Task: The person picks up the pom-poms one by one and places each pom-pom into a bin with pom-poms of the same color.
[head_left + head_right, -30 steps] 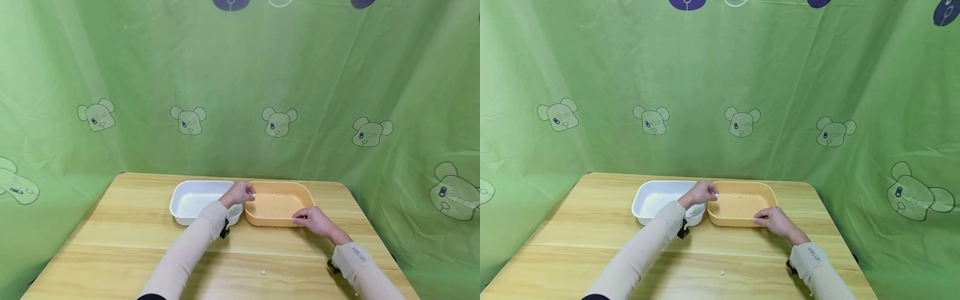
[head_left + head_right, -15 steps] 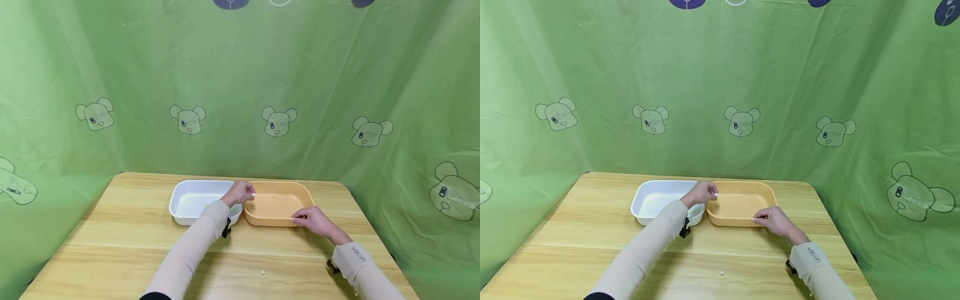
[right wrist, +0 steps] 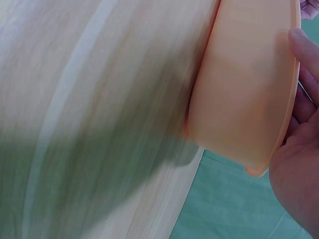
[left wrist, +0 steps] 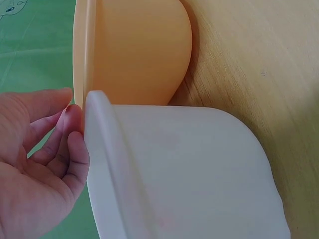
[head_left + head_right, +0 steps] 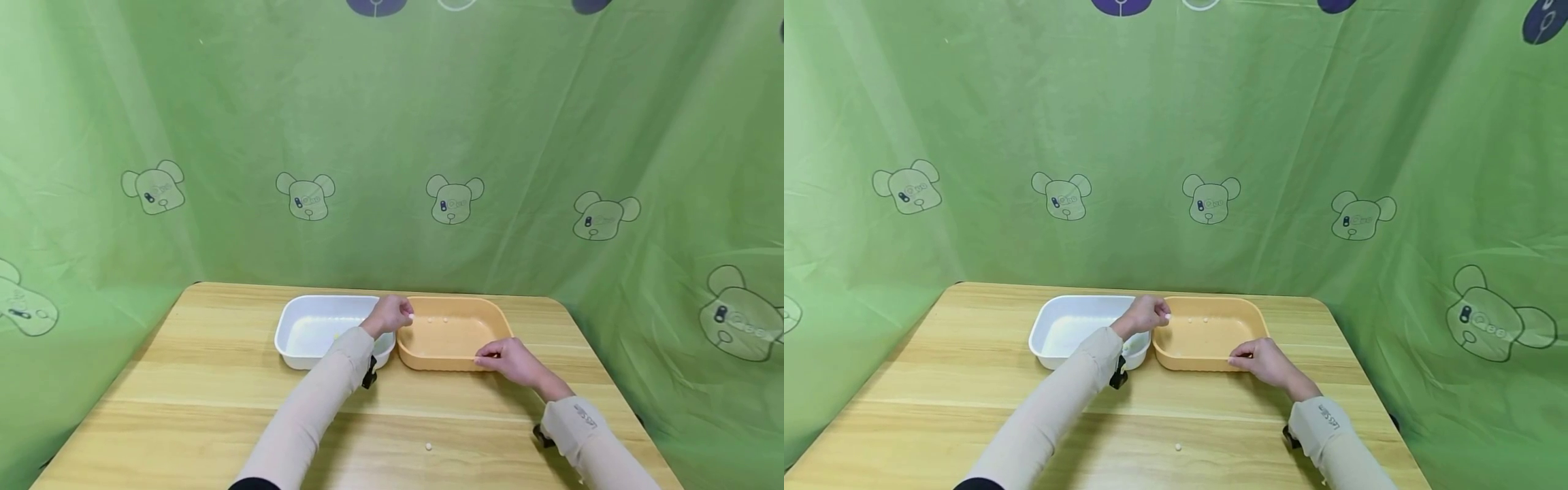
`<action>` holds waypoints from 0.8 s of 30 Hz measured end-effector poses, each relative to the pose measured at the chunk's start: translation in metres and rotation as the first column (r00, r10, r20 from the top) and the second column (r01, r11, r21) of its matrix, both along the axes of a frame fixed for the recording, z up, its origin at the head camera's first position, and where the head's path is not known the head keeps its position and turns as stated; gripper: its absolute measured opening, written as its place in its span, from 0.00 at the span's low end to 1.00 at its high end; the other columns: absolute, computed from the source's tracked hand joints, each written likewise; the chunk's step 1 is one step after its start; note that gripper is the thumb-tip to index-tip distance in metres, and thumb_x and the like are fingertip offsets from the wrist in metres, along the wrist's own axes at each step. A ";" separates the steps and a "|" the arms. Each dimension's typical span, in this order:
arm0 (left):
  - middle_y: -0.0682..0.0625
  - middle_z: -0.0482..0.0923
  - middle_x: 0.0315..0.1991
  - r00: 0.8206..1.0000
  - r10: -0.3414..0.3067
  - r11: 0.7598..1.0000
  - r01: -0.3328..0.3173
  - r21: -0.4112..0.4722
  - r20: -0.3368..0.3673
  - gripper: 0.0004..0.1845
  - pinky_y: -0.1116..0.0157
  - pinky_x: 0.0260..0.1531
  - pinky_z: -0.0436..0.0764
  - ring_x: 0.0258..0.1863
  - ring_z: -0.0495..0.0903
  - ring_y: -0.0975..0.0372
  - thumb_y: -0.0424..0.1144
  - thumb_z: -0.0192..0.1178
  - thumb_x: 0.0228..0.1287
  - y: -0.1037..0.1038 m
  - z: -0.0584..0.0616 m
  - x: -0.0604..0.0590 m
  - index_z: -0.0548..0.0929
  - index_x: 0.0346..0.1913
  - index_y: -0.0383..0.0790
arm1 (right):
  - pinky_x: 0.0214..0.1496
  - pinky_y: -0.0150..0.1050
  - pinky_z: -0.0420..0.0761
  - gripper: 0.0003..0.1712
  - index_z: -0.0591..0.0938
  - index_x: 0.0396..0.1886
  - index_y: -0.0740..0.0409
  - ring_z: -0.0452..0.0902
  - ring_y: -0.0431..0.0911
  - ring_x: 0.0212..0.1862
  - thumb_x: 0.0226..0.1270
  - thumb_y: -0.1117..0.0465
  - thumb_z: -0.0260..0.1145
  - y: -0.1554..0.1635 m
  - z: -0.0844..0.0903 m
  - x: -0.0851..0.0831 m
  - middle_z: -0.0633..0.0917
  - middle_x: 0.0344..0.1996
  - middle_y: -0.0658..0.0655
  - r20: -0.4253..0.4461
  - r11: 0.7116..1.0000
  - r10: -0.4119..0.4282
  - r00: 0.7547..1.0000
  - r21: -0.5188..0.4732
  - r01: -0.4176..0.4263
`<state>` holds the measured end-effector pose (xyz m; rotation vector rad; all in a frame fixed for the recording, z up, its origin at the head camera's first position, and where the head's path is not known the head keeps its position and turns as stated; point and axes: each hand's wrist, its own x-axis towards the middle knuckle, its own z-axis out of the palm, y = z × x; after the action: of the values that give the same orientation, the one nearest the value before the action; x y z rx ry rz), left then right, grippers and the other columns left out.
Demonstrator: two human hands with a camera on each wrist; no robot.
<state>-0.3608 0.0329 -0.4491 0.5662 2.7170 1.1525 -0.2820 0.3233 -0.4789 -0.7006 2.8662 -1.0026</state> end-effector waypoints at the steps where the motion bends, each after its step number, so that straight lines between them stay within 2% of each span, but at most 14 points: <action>1: 0.53 0.78 0.30 1.000 0.003 1.000 -0.003 0.004 0.003 0.09 0.70 0.34 0.76 0.32 0.76 0.63 0.30 0.66 0.54 0.000 0.000 0.000 0.83 0.40 0.36 | 0.32 0.32 0.77 0.06 0.87 0.31 0.51 0.77 0.37 0.31 0.61 0.54 0.68 0.000 0.000 0.000 0.85 0.28 0.43 0.000 1.000 0.000 1.000 0.000 0.000; 7: 0.51 0.78 0.32 1.000 0.009 1.000 -0.009 0.012 0.006 0.12 0.71 0.34 0.77 0.33 0.76 0.62 0.29 0.65 0.55 -0.002 -0.001 0.000 0.82 0.44 0.32 | 0.32 0.31 0.77 0.07 0.87 0.31 0.50 0.77 0.36 0.30 0.61 0.53 0.68 0.000 -0.001 0.000 0.85 0.27 0.43 -0.003 1.000 0.003 1.000 -0.004 -0.003; 12: 0.51 0.79 0.31 1.000 -0.026 0.999 0.027 0.026 -0.016 0.10 0.71 0.33 0.77 0.31 0.76 0.62 0.29 0.64 0.56 -0.006 0.001 0.005 0.82 0.42 0.31 | 0.32 0.32 0.77 0.07 0.87 0.31 0.50 0.77 0.36 0.30 0.61 0.53 0.68 0.001 -0.001 0.000 0.85 0.27 0.43 -0.009 1.000 0.011 1.000 0.000 -0.011; 20: 0.52 0.80 0.28 0.988 -0.129 0.990 0.133 0.042 -0.085 0.06 0.72 0.30 0.76 0.28 0.77 0.65 0.29 0.64 0.56 -0.017 0.009 0.025 0.83 0.37 0.32 | 0.32 0.32 0.77 0.08 0.87 0.32 0.51 0.77 0.37 0.31 0.62 0.53 0.68 0.001 0.000 0.000 0.85 0.28 0.44 0.004 1.000 0.001 1.000 0.002 -0.001; 24: 0.52 0.80 0.28 0.981 -0.174 0.983 0.178 0.048 -0.089 0.06 0.72 0.32 0.76 0.29 0.78 0.66 0.30 0.64 0.57 -0.021 0.011 0.038 0.82 0.37 0.33 | 0.33 0.32 0.77 0.08 0.87 0.32 0.51 0.77 0.37 0.31 0.62 0.53 0.68 -0.001 0.000 0.000 0.85 0.28 0.43 -0.001 1.000 -0.001 1.000 0.004 0.001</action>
<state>-0.3231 0.0116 -0.4380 0.8629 2.6447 1.1875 -0.2825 0.3227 -0.4793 -0.7004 2.8685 -0.9972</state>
